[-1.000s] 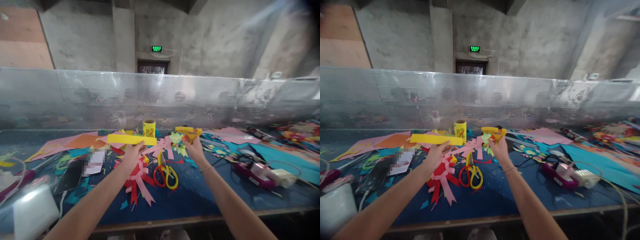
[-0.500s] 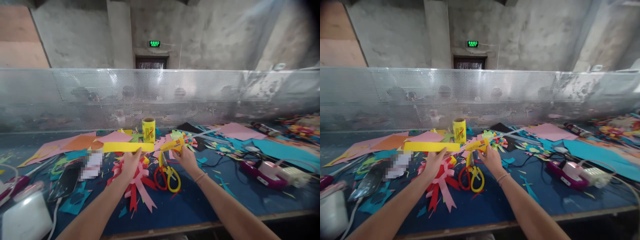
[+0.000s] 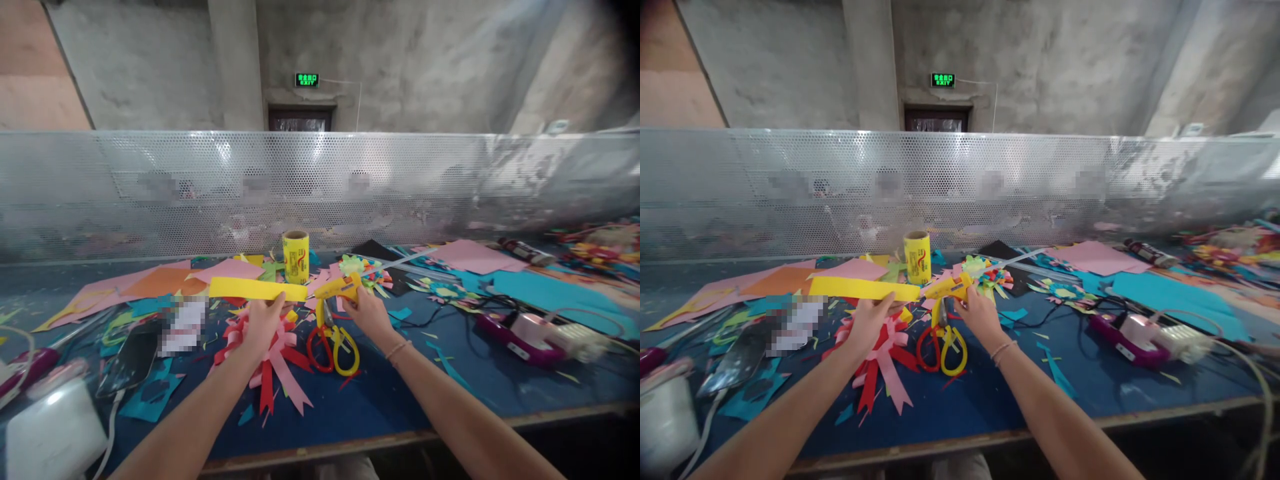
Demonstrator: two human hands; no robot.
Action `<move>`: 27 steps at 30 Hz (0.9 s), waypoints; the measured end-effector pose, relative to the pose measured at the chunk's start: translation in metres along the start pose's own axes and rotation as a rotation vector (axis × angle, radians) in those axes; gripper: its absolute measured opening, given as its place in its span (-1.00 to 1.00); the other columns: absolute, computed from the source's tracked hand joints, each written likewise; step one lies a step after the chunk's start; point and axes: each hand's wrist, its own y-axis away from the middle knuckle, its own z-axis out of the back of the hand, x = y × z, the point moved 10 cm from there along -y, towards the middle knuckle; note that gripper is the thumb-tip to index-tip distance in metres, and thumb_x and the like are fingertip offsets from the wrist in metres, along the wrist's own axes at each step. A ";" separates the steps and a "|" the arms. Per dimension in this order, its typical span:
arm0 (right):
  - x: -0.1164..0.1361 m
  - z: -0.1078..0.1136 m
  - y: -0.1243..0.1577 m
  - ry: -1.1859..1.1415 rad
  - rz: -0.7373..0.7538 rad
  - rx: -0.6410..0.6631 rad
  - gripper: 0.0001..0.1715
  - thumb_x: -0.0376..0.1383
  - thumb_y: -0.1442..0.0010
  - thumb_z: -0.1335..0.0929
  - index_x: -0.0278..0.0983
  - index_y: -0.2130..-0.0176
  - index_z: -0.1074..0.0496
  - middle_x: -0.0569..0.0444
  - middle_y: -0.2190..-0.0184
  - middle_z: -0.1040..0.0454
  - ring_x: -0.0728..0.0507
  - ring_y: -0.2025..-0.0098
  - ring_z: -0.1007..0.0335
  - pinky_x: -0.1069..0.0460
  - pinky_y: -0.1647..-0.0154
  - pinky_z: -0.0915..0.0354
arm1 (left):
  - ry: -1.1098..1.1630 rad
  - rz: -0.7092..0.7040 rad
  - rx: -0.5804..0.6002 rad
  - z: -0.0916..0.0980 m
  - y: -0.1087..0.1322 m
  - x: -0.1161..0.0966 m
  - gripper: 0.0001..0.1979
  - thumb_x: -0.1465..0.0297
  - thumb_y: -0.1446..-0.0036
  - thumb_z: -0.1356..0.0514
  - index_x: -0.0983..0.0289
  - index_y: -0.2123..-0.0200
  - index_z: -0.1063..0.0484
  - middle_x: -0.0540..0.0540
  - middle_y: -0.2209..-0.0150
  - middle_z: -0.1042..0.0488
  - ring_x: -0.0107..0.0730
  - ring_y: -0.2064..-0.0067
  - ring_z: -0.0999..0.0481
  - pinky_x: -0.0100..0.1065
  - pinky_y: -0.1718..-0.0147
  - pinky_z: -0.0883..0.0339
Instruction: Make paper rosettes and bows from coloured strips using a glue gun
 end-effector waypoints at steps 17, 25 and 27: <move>-0.002 0.000 -0.001 0.002 -0.015 0.037 -0.83 -0.19 -0.16 -0.25 -0.24 0.36 -0.31 0.00 0.45 -0.45 -0.16 0.43 -0.39 0.04 0.48 -0.07 | 0.046 0.019 0.006 0.002 -0.004 0.007 -0.82 0.40 0.06 -0.31 0.34 0.35 -0.43 0.15 0.44 -0.58 -0.22 0.34 -0.62 -0.21 0.22 -0.51; -0.003 -0.001 0.001 0.036 -0.009 -0.020 -0.70 -0.11 -0.22 -0.22 -0.31 0.25 -0.31 -0.09 0.42 -0.47 -0.21 0.39 -0.42 0.01 0.45 -0.13 | 0.064 0.036 0.014 -0.001 -0.004 0.011 -0.81 0.42 0.08 -0.30 0.34 0.36 -0.40 0.11 0.45 -0.57 -0.26 0.39 -0.61 -0.25 0.29 -0.53; -0.006 0.001 0.000 0.013 -0.030 -0.059 -0.59 -0.04 -0.22 -0.22 -0.35 0.17 -0.29 -0.12 0.40 -0.48 -0.24 0.35 -0.43 0.01 0.43 -0.16 | 0.067 0.039 0.032 -0.003 -0.003 0.011 -0.80 0.42 0.09 -0.31 0.34 0.35 -0.40 0.11 0.45 -0.57 -0.26 0.40 -0.61 -0.28 0.33 -0.53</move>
